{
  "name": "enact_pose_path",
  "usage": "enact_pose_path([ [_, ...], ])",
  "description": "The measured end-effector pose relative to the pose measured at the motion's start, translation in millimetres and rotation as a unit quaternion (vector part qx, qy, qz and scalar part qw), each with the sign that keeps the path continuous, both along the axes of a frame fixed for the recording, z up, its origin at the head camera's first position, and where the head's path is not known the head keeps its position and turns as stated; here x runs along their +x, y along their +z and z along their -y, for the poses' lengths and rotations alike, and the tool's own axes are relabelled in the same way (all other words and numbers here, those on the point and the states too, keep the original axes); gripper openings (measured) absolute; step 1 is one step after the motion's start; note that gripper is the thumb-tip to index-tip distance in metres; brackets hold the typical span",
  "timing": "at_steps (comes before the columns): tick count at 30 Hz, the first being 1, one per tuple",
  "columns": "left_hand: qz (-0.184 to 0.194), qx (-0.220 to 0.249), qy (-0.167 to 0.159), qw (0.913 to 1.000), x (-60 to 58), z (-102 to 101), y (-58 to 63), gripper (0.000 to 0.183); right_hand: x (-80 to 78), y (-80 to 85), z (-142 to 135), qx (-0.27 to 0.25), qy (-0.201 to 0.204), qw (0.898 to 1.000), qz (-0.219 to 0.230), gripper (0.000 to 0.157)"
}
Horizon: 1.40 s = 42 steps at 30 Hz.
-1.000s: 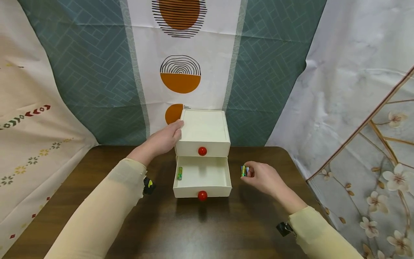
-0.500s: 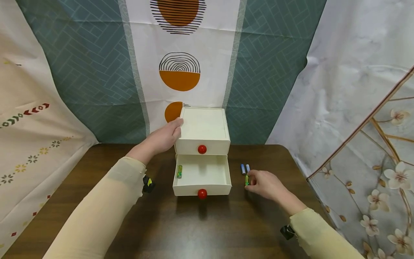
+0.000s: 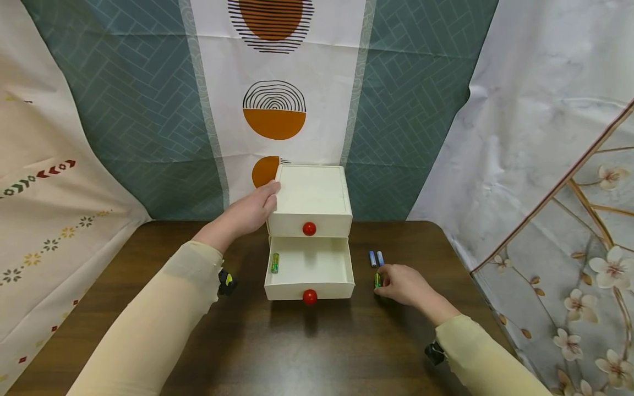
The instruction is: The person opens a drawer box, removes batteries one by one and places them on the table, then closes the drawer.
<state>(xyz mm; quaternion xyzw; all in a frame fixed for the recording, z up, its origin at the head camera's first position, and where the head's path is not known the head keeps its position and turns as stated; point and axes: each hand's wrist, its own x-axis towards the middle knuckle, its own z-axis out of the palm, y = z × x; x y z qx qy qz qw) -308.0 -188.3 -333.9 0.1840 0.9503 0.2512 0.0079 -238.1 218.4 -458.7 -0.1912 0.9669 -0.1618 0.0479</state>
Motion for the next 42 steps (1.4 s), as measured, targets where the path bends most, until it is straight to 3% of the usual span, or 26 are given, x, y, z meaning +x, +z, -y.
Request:
enact_pose_path([
  [6,0.007,0.001,0.001,1.0,1.3,0,1.0,0.063,-29.5,-41.2,-19,0.008,0.02,1.0,-0.011,0.047],
  [8,0.007,0.001,0.001,1.0,1.2,0,1.3,0.063,-44.0,-63.3,-28,0.013,0.027,0.999,-0.019,0.051],
  [11,0.006,-0.001,0.001,1.0,1.3,1,1.7,0.063,-54.6,-78.5,-32,0.023,0.021,0.999,-0.014,0.053],
  [13,0.005,-0.002,0.001,1.0,1.3,1,1.9,0.063,-51.8,-74.3,-30,0.022,0.023,0.999,-0.012,0.052],
  [18,0.006,0.0,-0.001,1.0,2.2,0,2.0,0.063,-19.4,-20.6,-6,0.01,0.003,1.0,0.012,0.048],
  [20,0.008,0.001,-0.001,1.0,2.2,0,1.9,0.063,-13.4,-12.5,-2,0.01,-0.002,1.0,0.014,0.048],
  [22,0.01,0.0,-0.001,1.0,2.1,0,2.0,0.063,-14.1,-13.2,-2,0.013,-0.006,1.0,0.019,0.048],
  [29,0.008,-0.003,0.0,1.0,1.7,-1,2.7,0.062,-46.6,-65.0,-26,0.01,0.027,1.0,-0.011,0.056],
  [33,0.008,-0.004,0.001,1.0,2.0,-1,3.5,0.062,-38.8,-52.6,-19,0.007,0.016,1.0,0.004,0.055],
  [38,0.008,-0.005,0.002,1.0,2.2,-1,3.7,0.062,-16.8,-20.0,-3,0.006,-0.011,1.0,0.019,0.052],
  [42,0.007,-0.004,0.0,1.0,1.8,-1,3.1,0.062,-10.2,-12.0,2,0.02,-0.017,1.0,0.011,0.05],
])
